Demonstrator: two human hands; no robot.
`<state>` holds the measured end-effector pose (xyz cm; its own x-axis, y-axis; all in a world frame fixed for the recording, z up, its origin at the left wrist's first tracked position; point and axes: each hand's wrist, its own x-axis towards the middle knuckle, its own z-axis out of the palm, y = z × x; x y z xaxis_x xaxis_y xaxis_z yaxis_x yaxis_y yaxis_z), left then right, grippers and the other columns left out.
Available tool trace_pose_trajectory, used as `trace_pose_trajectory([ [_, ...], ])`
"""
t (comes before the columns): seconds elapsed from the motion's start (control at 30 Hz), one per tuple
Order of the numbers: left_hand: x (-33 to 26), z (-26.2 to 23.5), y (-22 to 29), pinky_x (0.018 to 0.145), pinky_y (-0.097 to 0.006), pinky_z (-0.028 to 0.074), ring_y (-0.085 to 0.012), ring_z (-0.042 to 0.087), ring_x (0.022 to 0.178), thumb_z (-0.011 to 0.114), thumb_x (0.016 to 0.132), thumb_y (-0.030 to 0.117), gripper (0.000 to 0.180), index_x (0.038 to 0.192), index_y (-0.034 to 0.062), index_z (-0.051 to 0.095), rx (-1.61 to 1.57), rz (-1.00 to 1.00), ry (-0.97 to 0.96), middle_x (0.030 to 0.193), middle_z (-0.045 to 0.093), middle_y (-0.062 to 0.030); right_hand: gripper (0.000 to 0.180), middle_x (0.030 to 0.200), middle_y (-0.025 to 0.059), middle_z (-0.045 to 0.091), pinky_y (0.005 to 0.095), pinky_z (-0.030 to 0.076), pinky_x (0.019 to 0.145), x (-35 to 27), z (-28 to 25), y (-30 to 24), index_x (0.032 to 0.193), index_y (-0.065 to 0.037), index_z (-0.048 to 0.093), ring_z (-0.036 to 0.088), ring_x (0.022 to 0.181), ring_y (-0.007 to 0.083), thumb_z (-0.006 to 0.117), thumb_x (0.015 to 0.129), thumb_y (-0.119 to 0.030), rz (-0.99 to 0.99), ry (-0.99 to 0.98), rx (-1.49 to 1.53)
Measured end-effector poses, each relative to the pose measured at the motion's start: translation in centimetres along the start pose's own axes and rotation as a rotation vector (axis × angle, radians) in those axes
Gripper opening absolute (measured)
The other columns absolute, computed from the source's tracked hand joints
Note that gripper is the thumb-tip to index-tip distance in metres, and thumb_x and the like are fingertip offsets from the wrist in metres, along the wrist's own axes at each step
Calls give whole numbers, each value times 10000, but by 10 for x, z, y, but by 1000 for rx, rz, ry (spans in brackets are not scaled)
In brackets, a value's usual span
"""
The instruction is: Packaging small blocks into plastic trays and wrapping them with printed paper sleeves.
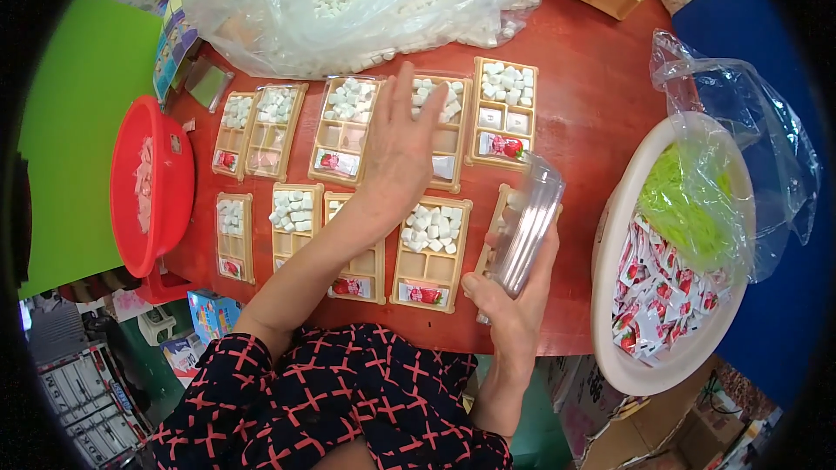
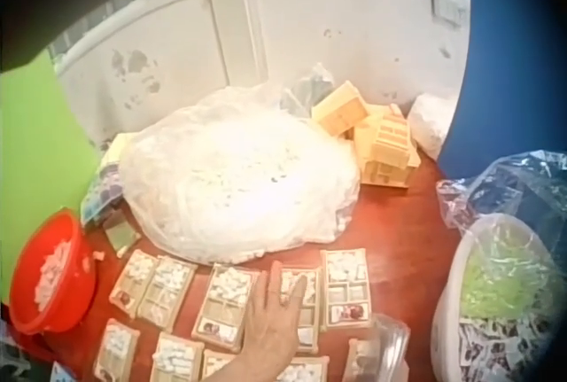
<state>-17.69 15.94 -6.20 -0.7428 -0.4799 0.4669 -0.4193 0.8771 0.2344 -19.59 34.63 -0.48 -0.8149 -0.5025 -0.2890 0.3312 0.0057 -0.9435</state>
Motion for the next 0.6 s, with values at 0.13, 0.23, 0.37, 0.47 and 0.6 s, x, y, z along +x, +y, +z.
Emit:
trace_pose_trajectory([
  [0.13,-1,8,-4,960,-466,312,-403,344,1196,588,767,148,491,1188,-47,430,-48,81,-155,1249,395,-248,877,1215,132,447,318,413,845,3,-2,-3,1314,-25,280,480,1023,204,693,564,-216,1,-13,-37],
  [0.23,2,11,-2,975,-474,296,-398,329,1213,626,757,242,557,1198,-35,428,-52,60,-163,1257,394,-239,867,1216,137,447,313,422,833,4,-4,-6,1310,-27,286,491,1010,198,692,569,-221,20,-23,-55],
  [0.37,7,6,0,993,-476,278,-387,303,1238,661,732,283,624,1217,-24,418,94,80,-178,1264,391,-234,840,1211,144,451,316,430,828,10,-3,-11,1297,-27,304,508,989,197,690,578,-224,87,-57,0],
  [0.47,11,-7,8,960,-423,327,-379,371,1170,653,751,196,485,1147,-16,470,34,126,-28,1229,418,-227,808,1204,148,457,316,438,823,17,-6,-4,1285,-28,319,525,971,198,685,590,-220,55,-120,102],
  [0.6,4,-53,25,866,-358,415,-266,503,1021,647,767,133,299,1012,5,534,-411,81,-94,1083,524,-158,796,1188,141,464,305,438,825,12,2,-9,1280,-14,327,524,978,201,684,600,-224,64,-137,81],
])
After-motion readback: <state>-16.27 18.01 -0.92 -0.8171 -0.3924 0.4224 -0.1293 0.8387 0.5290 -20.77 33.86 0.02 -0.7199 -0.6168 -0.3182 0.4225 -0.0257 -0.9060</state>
